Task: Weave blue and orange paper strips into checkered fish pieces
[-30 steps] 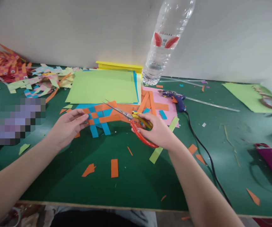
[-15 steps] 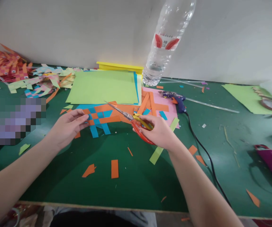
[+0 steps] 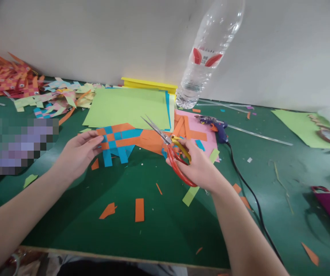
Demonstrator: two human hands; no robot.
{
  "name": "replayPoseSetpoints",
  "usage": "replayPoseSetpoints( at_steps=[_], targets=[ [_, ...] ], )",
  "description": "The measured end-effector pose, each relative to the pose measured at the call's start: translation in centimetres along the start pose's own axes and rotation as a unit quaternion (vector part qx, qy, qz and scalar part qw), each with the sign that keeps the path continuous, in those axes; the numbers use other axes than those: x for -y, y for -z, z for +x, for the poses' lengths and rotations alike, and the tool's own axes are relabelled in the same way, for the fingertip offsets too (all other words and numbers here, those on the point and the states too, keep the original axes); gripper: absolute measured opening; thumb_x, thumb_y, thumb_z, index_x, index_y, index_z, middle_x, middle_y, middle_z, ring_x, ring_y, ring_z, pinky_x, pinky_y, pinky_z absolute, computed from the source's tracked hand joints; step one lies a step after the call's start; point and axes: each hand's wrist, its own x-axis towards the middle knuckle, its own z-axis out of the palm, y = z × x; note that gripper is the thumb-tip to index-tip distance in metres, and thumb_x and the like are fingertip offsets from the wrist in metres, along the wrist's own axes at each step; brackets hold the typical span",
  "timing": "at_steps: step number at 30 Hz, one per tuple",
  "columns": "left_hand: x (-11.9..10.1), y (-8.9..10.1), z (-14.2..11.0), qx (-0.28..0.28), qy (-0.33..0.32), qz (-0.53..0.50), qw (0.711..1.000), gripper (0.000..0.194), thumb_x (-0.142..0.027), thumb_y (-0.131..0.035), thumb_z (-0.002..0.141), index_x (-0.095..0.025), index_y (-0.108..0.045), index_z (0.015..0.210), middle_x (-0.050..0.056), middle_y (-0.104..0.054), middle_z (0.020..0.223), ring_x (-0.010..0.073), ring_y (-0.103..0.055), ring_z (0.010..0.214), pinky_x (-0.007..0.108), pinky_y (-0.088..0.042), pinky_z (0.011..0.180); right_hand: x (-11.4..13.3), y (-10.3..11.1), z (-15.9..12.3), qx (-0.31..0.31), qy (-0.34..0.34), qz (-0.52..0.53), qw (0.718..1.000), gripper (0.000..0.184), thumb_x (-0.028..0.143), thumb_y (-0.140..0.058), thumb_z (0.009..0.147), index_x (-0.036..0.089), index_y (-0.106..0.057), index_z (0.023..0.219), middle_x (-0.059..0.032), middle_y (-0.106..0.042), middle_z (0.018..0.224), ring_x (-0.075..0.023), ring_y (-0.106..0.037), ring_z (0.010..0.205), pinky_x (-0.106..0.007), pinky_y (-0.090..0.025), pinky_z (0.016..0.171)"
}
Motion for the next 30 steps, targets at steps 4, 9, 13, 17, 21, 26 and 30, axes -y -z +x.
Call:
replayPoseSetpoints(
  at_steps=[4, 9, 13, 17, 21, 26, 30],
  targets=[
    [0.02, 0.08, 0.21, -0.018, -0.012, -0.048, 0.999, 0.021, -0.021, -0.079, 0.068, -0.016, -0.062, 0.080, -0.001, -0.066, 0.081, 0.0119, -0.063, 0.074, 0.025, -0.053, 0.070, -0.36, 0.03, -0.28, 0.035, 0.032, -0.065, 0.997, 0.055, 0.049, -0.063, 0.076, 0.021, -0.053, 0.123, -0.0129, -0.063, 0.123, -0.0326, -0.060, 0.113, -0.053, -0.048, 0.098],
    [0.15, 0.24, 0.58, -0.039, -0.018, -0.098, 0.994, 0.016, -0.016, -0.076, 0.069, -0.016, -0.062, 0.078, 0.000, -0.068, 0.081, 0.0112, -0.064, 0.072, 0.022, -0.052, 0.064, -0.42, -0.12, -0.43, 0.072, 0.026, -0.070, 0.995, 0.053, 0.044, -0.060, 0.078, 0.020, -0.055, 0.125, -0.0132, -0.062, 0.127, -0.0319, -0.058, 0.118, -0.050, -0.050, 0.099],
    [-0.06, -0.13, 0.41, -0.045, 0.005, -0.108, 0.993, 0.015, -0.012, -0.074, 0.069, -0.016, -0.062, 0.076, 0.000, -0.067, 0.077, 0.0112, -0.064, 0.070, 0.021, -0.053, 0.062, -0.21, -0.31, -0.42, 0.087, 0.018, -0.039, 0.995, 0.053, 0.045, -0.061, 0.077, 0.019, -0.056, 0.122, -0.0132, -0.062, 0.127, -0.0312, -0.060, 0.116, -0.050, -0.049, 0.100],
    [-0.28, -0.64, 0.05, -0.035, 0.018, -0.108, 0.993, 0.014, -0.010, -0.073, 0.070, -0.015, -0.061, 0.075, -0.001, -0.065, 0.073, 0.0105, -0.064, 0.067, 0.021, -0.054, 0.063, -0.02, -0.41, -0.43, 0.103, 0.022, -0.023, 0.994, 0.047, 0.043, -0.060, 0.078, 0.019, -0.058, 0.118, -0.0122, -0.064, 0.125, -0.0301, -0.061, 0.114, -0.049, -0.050, 0.099],
    [-0.24, -0.73, -0.14, -0.004, 0.016, -0.110, 0.994, 0.012, -0.010, -0.072, 0.071, -0.015, -0.062, 0.075, -0.001, -0.066, 0.074, 0.0106, -0.065, 0.068, 0.023, -0.056, 0.067, 0.18, -0.36, -0.45, 0.108, 0.023, -0.024, 0.994, 0.045, 0.040, -0.061, 0.078, 0.019, -0.058, 0.118, -0.0114, -0.065, 0.122, -0.0286, -0.063, 0.111, -0.047, -0.051, 0.098],
    [-0.19, -0.62, -0.25, 0.024, 0.020, -0.113, 0.993, 0.013, -0.011, -0.073, 0.071, -0.015, -0.061, 0.074, -0.002, -0.066, 0.073, 0.0105, -0.065, 0.068, 0.021, -0.055, 0.063, 0.28, -0.38, -0.42, 0.113, 0.023, 0.000, 0.993, 0.051, 0.041, -0.061, 0.077, 0.017, -0.057, 0.122, -0.0123, -0.066, 0.118, -0.0284, -0.065, 0.107, -0.048, -0.051, 0.097],
    [-0.25, -0.60, -0.31, 0.032, 0.020, -0.108, 0.993, 0.013, -0.011, -0.073, 0.071, -0.015, -0.062, 0.075, -0.002, -0.066, 0.073, 0.0097, -0.065, 0.067, 0.020, -0.055, 0.062, 0.29, -0.47, -0.35, 0.113, 0.028, 0.007, 0.993, 0.049, 0.042, -0.060, 0.077, 0.017, -0.059, 0.120, -0.0130, -0.067, 0.117, -0.0289, -0.066, 0.104, -0.048, -0.054, 0.092]
  ],
)
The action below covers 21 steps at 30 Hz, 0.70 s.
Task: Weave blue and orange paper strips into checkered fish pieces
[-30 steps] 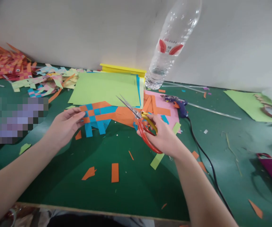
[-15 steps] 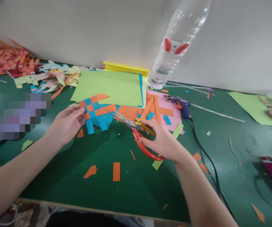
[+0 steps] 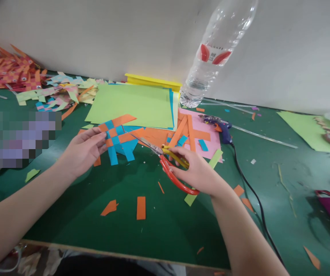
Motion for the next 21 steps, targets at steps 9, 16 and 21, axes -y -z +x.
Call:
replayPoseSetpoints(
  at_steps=[9, 16, 21],
  targets=[
    [0.07, 0.07, 0.05, -0.006, 0.001, 0.012, 1.000, 0.012, -0.011, -0.072, 0.072, -0.016, -0.062, 0.075, -0.002, -0.066, 0.074, 0.0101, -0.065, 0.069, 0.021, -0.055, 0.064, -0.10, 0.14, 0.13, 0.001, 0.001, -0.031, 1.000, 0.048, 0.044, -0.061, 0.078, 0.018, -0.062, 0.118, -0.0120, -0.069, 0.113, -0.0290, -0.067, 0.102, -0.047, -0.054, 0.090],
    [0.01, 0.07, -0.01, -0.016, -0.001, 0.014, 1.000, 0.012, -0.010, -0.072, 0.071, -0.016, -0.062, 0.075, -0.001, -0.066, 0.073, 0.0100, -0.064, 0.068, 0.021, -0.055, 0.063, 0.16, 0.29, 0.08, 0.012, -0.006, -0.031, 0.999, 0.046, 0.043, -0.061, 0.078, 0.017, -0.062, 0.116, -0.0118, -0.070, 0.112, -0.0281, -0.067, 0.100, -0.045, -0.055, 0.087],
    [0.06, 0.17, 0.08, -0.013, -0.004, 0.014, 1.000, 0.013, -0.012, -0.074, 0.070, -0.016, -0.063, 0.076, -0.001, -0.066, 0.074, 0.0102, -0.064, 0.069, 0.021, -0.055, 0.064, 0.00, 0.28, 0.11, 0.018, -0.003, -0.013, 1.000, 0.041, 0.041, -0.058, 0.079, 0.017, -0.063, 0.112, -0.0112, -0.072, 0.105, -0.0269, -0.069, 0.095, -0.045, -0.055, 0.086]
  ],
)
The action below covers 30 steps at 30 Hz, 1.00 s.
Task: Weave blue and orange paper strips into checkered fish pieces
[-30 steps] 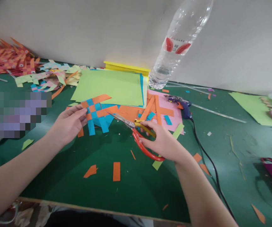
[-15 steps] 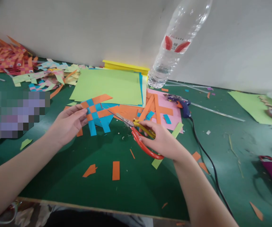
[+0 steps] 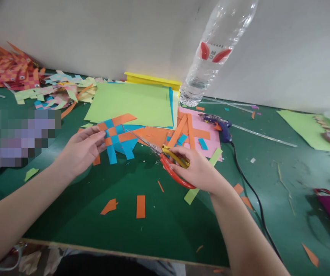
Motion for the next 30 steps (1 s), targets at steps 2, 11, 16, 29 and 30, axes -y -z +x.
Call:
replayPoseSetpoints(
  at_steps=[2, 11, 16, 29, 30],
  targets=[
    [0.0, 0.0, 0.0, 0.003, -0.004, 0.001, 1.000, 0.013, -0.013, -0.074, 0.070, -0.016, -0.063, 0.076, -0.002, -0.066, 0.074, 0.0099, -0.064, 0.069, 0.020, -0.055, 0.063, -0.2, 0.0, 0.0, -0.002, -0.001, -0.004, 1.000, 0.039, 0.041, -0.058, 0.080, 0.019, -0.063, 0.112, -0.0106, -0.071, 0.105, -0.0270, -0.069, 0.095, -0.045, -0.054, 0.086],
    [-0.2, 0.1, 0.2, -0.034, -0.028, 0.008, 0.999, 0.014, -0.014, -0.073, 0.070, -0.017, -0.061, 0.074, -0.002, -0.065, 0.075, 0.0100, -0.063, 0.067, 0.022, -0.053, 0.065, -0.3, -0.1, 0.2, -0.040, 0.013, -0.028, 0.999, 0.034, 0.039, -0.060, 0.081, 0.020, -0.060, 0.110, -0.0097, -0.069, 0.107, -0.0256, -0.067, 0.096, -0.043, -0.053, 0.087],
    [0.0, 0.4, 0.4, -0.060, -0.037, 0.004, 0.998, 0.016, -0.015, -0.074, 0.068, -0.017, -0.061, 0.076, -0.002, -0.065, 0.078, 0.0100, -0.063, 0.070, 0.020, -0.050, 0.062, -0.4, -0.1, 0.0, -0.032, 0.017, -0.069, 0.997, 0.038, 0.040, -0.059, 0.081, 0.019, -0.056, 0.113, -0.0106, -0.065, 0.110, -0.0252, -0.064, 0.096, -0.043, -0.052, 0.085],
    [0.2, 0.0, 0.1, -0.056, -0.041, 0.012, 0.998, 0.018, -0.017, -0.076, 0.066, -0.017, -0.061, 0.076, -0.002, -0.063, 0.075, 0.0093, -0.060, 0.067, 0.019, -0.048, 0.059, 0.3, -0.5, -0.9, 0.020, 0.022, -0.145, 0.989, 0.037, 0.044, -0.057, 0.080, 0.024, -0.057, 0.111, -0.0103, -0.063, 0.117, -0.0300, -0.057, 0.109, -0.048, -0.049, 0.090],
    [0.2, 0.0, 0.1, -0.053, -0.039, 0.010, 0.998, 0.018, -0.016, -0.076, 0.066, -0.017, -0.061, 0.076, -0.002, -0.063, 0.075, 0.0093, -0.060, 0.067, 0.019, -0.049, 0.059, 0.3, -0.5, -0.9, 0.025, 0.021, -0.147, 0.989, 0.038, 0.044, -0.057, 0.079, 0.024, -0.057, 0.112, -0.0099, -0.062, 0.119, -0.0301, -0.057, 0.110, -0.049, -0.049, 0.091]
  ],
)
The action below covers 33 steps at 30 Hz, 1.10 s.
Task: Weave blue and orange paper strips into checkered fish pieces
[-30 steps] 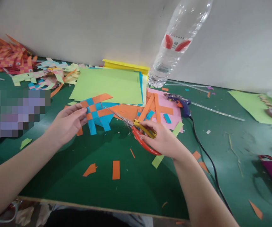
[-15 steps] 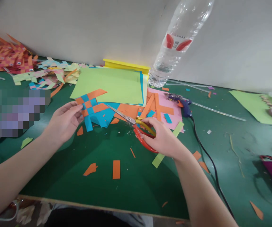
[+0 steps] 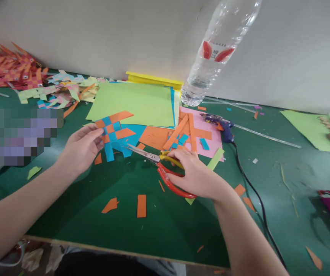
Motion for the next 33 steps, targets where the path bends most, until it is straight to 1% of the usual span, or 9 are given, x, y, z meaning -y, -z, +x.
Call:
replayPoseSetpoints(
  at_steps=[2, 5, 9, 14, 19, 26, 29, 33],
  targets=[
    [-0.01, -0.02, -0.01, 0.001, 0.005, -0.003, 1.000, 0.017, -0.016, -0.076, 0.067, -0.017, -0.061, 0.075, -0.002, -0.063, 0.074, 0.0093, -0.060, 0.066, 0.020, -0.049, 0.059, 0.07, -0.02, 0.06, 0.014, 0.000, -0.002, 1.000, 0.039, 0.044, -0.057, 0.079, 0.024, -0.057, 0.112, -0.0092, -0.062, 0.120, -0.0304, -0.056, 0.111, -0.050, -0.048, 0.092],
    [-0.01, -0.08, -0.04, 0.011, 0.012, 0.000, 1.000, 0.016, -0.016, -0.075, 0.068, -0.018, -0.060, 0.075, -0.003, -0.064, 0.075, 0.0101, -0.062, 0.066, 0.021, -0.050, 0.061, 0.23, 0.01, 0.16, 0.018, 0.004, 0.001, 1.000, 0.037, 0.044, -0.057, 0.078, 0.024, -0.059, 0.110, -0.0090, -0.063, 0.117, -0.0310, -0.056, 0.112, -0.051, -0.047, 0.094],
    [-0.01, -0.18, -0.18, 0.041, 0.021, 0.005, 0.999, 0.013, -0.015, -0.073, 0.070, -0.018, -0.060, 0.073, -0.002, -0.064, 0.075, 0.0107, -0.063, 0.067, 0.023, -0.053, 0.065, 0.45, 0.08, 0.18, 0.022, 0.005, 0.001, 1.000, 0.039, 0.045, -0.057, 0.077, 0.024, -0.061, 0.110, -0.0093, -0.063, 0.119, -0.0299, -0.057, 0.111, -0.049, -0.050, 0.091],
    [-0.02, -0.15, -0.22, 0.050, 0.023, -0.003, 0.998, 0.013, -0.014, -0.073, 0.071, -0.017, -0.060, 0.073, -0.002, -0.064, 0.075, 0.0100, -0.063, 0.067, 0.022, -0.054, 0.064, 0.56, 0.20, 0.22, 0.031, 0.004, 0.003, 1.000, 0.041, 0.047, -0.056, 0.078, 0.023, -0.061, 0.111, -0.0105, -0.063, 0.119, -0.0295, -0.057, 0.110, -0.049, -0.050, 0.091],
    [-0.05, -0.11, -0.22, 0.048, 0.031, 0.001, 0.998, 0.013, -0.014, -0.071, 0.072, -0.018, -0.059, 0.072, -0.002, -0.064, 0.075, 0.0108, -0.063, 0.068, 0.024, -0.055, 0.067, 0.39, 0.20, 0.29, 0.020, 0.014, 0.004, 1.000, 0.040, 0.047, -0.056, 0.078, 0.024, -0.062, 0.110, -0.0098, -0.066, 0.113, -0.0292, -0.059, 0.107, -0.049, -0.049, 0.090],
    [-0.20, -0.21, -0.24, 0.052, 0.035, 0.006, 0.998, 0.014, -0.015, -0.072, 0.071, -0.018, -0.058, 0.072, -0.003, -0.064, 0.074, 0.0105, -0.063, 0.066, 0.024, -0.055, 0.068, 0.02, 0.23, 0.37, 0.020, 0.020, -0.002, 1.000, 0.035, 0.044, -0.056, 0.079, 0.025, -0.064, 0.108, -0.0084, -0.068, 0.104, -0.0276, -0.062, 0.099, -0.045, -0.051, 0.081],
    [-0.21, -0.25, -0.26, 0.041, 0.037, 0.002, 0.998, 0.013, -0.014, -0.071, 0.072, -0.017, -0.059, 0.072, -0.002, -0.064, 0.075, 0.0102, -0.063, 0.066, 0.024, -0.054, 0.066, -0.03, 0.26, 0.39, 0.032, 0.015, -0.001, 0.999, 0.035, 0.043, -0.055, 0.080, 0.024, -0.064, 0.108, -0.0088, -0.068, 0.104, -0.0272, -0.062, 0.097, -0.047, -0.050, 0.082],
    [-0.01, -0.02, -0.14, 0.033, 0.029, 0.001, 0.999, 0.014, -0.016, -0.074, 0.070, -0.017, -0.060, 0.073, -0.002, -0.064, 0.073, 0.0101, -0.062, 0.066, 0.021, -0.052, 0.061, 0.07, 0.33, 0.36, 0.049, 0.005, 0.003, 0.999, 0.036, 0.041, -0.057, 0.078, 0.023, -0.062, 0.109, -0.0088, -0.067, 0.108, -0.0281, -0.060, 0.104, -0.048, -0.049, 0.087]
  ],
)
